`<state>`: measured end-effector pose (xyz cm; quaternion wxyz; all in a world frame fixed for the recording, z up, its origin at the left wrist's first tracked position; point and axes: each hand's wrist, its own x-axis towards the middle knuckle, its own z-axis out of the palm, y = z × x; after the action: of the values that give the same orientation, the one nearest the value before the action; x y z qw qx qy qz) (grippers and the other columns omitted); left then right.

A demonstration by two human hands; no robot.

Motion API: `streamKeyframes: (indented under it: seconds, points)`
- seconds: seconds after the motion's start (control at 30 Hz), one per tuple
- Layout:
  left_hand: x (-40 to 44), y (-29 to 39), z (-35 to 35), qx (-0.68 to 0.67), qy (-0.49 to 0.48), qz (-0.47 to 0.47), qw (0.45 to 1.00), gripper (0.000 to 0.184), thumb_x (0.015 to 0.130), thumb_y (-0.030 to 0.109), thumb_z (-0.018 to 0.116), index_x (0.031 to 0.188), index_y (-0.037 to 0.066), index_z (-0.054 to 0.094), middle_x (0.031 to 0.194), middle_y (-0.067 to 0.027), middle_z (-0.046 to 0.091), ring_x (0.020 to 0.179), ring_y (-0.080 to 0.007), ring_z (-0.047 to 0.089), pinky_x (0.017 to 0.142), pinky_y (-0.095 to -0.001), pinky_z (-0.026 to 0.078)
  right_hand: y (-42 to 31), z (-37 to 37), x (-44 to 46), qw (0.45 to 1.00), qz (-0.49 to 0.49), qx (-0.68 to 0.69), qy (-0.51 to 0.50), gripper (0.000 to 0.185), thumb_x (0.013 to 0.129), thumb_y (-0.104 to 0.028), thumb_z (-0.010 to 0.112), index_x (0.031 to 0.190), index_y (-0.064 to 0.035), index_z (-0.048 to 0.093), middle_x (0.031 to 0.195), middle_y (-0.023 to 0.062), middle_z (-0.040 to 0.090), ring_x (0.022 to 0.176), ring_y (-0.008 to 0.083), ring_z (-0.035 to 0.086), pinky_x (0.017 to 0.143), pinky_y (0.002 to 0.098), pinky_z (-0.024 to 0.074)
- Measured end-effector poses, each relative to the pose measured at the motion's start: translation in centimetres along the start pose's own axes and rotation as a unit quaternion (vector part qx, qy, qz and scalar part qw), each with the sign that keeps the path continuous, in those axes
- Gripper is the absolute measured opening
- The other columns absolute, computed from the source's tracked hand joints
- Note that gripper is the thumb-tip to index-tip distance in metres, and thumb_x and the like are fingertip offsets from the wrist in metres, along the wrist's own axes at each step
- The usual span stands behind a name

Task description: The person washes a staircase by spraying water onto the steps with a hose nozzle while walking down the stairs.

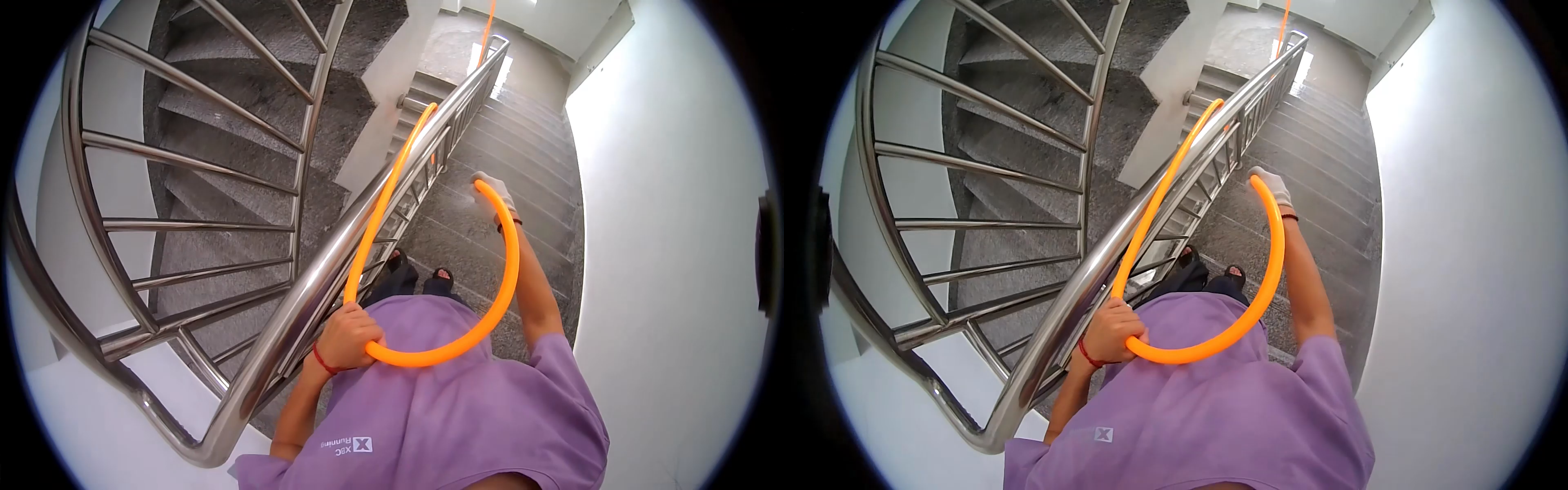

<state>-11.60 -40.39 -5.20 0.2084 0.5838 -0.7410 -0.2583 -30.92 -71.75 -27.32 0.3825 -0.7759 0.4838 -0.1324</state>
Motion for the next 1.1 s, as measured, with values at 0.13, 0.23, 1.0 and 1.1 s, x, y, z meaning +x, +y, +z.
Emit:
streamKeyframes:
  seconds: [0.13, 0.23, 1.0, 1.1]
  points:
    - [-0.4, -0.6, -0.1, -0.014, -0.001, 0.002, 1.000, 0.011, 0.056, 0.013, 0.065, 0.056, 0.012, 0.054, 0.055, -0.0003, 0.053, 0.057, -0.0178, 0.054, 0.064, -0.0290, 0.040, 0.6, -0.2, 0.1, 0.998, 0.018, -0.059, -0.020, 0.017, 0.077, -0.017, 0.056, 0.091, -0.0064, 0.057, 0.073, 0.0143, 0.060, 0.067, 0.0295, 0.059, 0.063, 0.0330, 0.0469]
    - [-0.9, -1.2, -0.2, -0.020, -0.002, -0.002, 1.000, 0.010, 0.056, 0.013, 0.066, 0.056, 0.013, 0.056, 0.057, -0.0008, 0.055, 0.059, -0.0181, 0.055, 0.065, -0.0288, 0.040, 1.2, -0.3, 0.3, 0.990, 0.020, -0.135, -0.030, 0.017, 0.077, -0.018, 0.056, 0.090, -0.0062, 0.057, 0.075, 0.0152, 0.061, 0.069, 0.0323, 0.059, 0.064, 0.0346, 0.0473]
    - [-1.0, -1.7, -1.2, -0.022, -0.010, 0.031, 0.999, 0.011, 0.055, 0.013, 0.064, 0.058, 0.014, 0.054, 0.058, 0.0022, 0.053, 0.059, -0.0163, 0.052, 0.066, -0.0282, 0.039, -10.4, 0.4, 3.1, 0.995, -0.065, 0.077, -0.016, 0.016, 0.080, -0.018, 0.053, 0.091, -0.0072, 0.058, 0.081, 0.0157, 0.062, 0.077, 0.0300, 0.061, 0.070, 0.0334, 0.0480]
    - [-1.0, -1.7, -1.2, -0.025, -0.017, 0.025, 0.999, 0.011, 0.055, 0.012, 0.064, 0.058, 0.014, 0.054, 0.058, 0.0021, 0.053, 0.059, -0.0164, 0.051, 0.066, -0.0281, 0.039, -9.9, 0.6, 3.6, 0.995, -0.053, 0.072, -0.033, 0.017, 0.080, -0.019, 0.053, 0.091, -0.0069, 0.059, 0.079, 0.0149, 0.062, 0.075, 0.0288, 0.061, 0.069, 0.0328, 0.0480]
